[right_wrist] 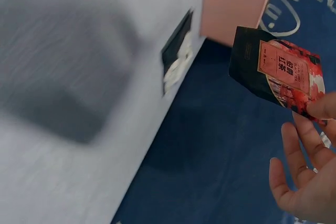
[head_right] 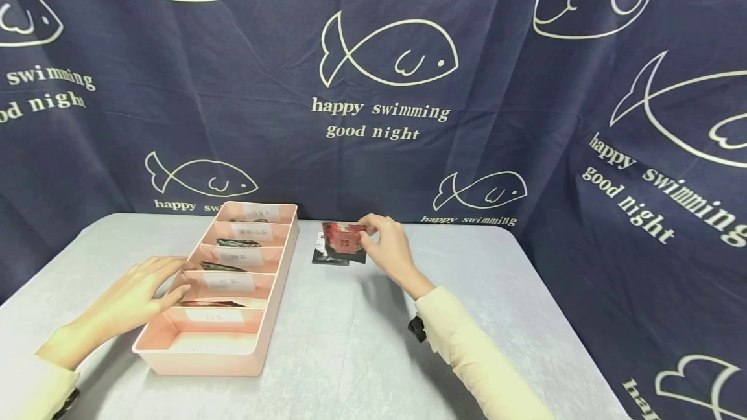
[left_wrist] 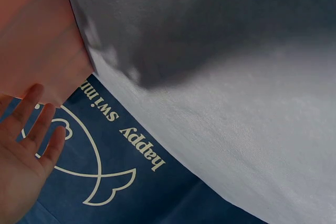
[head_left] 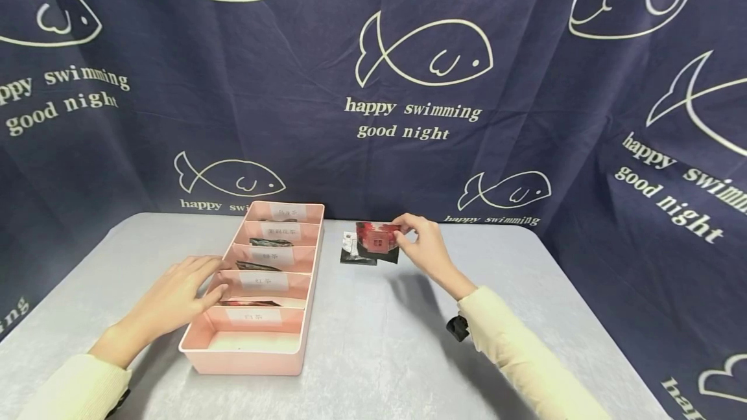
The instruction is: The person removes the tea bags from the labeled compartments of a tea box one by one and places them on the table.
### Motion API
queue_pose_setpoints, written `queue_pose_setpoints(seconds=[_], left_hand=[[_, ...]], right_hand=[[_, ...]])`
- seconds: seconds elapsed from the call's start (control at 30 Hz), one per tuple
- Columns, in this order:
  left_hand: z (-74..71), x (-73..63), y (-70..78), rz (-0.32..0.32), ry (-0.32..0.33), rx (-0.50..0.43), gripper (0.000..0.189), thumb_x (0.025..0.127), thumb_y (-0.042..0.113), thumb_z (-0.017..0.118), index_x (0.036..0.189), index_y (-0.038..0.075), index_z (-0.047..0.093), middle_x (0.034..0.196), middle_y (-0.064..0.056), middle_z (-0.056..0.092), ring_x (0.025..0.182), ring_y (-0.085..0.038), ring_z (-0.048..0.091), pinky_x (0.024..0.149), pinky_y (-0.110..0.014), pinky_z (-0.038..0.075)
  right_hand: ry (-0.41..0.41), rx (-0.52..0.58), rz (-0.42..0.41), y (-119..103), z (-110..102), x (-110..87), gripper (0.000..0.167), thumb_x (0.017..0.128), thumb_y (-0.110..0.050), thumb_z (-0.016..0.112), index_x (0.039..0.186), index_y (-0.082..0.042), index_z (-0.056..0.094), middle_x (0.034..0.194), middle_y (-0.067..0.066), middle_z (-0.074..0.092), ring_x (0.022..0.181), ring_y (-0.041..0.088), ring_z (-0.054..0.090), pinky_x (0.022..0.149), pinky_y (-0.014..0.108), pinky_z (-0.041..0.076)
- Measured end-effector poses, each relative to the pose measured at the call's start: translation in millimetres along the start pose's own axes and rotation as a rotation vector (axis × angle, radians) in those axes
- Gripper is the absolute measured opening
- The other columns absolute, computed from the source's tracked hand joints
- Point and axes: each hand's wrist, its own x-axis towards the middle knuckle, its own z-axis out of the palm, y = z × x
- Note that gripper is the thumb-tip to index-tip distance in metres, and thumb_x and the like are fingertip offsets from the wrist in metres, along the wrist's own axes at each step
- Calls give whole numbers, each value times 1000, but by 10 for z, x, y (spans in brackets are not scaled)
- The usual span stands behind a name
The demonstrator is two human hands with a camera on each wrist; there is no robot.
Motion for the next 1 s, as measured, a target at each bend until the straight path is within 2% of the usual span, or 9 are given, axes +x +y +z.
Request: queue_pose_setpoints(seconds=[0.27,0.43,0.8,1.0], left_hand=[[-1,2,1,0,4,5,42,81,27,63,114,1,58,116,-19,59,110,-38,51,90,-55,40],[-7,2,3,2,5,-1,42,81,27,63,114,2,58,116,-19,59,109,-38,51,90,-54,40],[-9,-3,3,3,0,-2,41,82,27,61,114,2,57,115,-19,59,109,-38,51,91,-54,39],[-11,-6,3,-3,-9,-2,42,83,28,61,115,1,57,115,-19,59,110,-38,51,91,-54,39]], right_hand=[[-6,-50,55,292,-51,-33,13,74,-1,64,84,-7,67,65,3,62,64,16,56,52,21,38],[-20,-35,71,414,-70,-63,11,74,2,64,83,-5,66,65,4,63,64,16,56,56,28,45],[-91,-13,112,673,-35,-100,9,78,2,65,86,-4,66,69,8,64,68,20,58,63,37,49],[-96,-8,137,789,-1,-89,12,79,3,64,89,-2,65,71,10,65,68,22,59,61,32,47]])
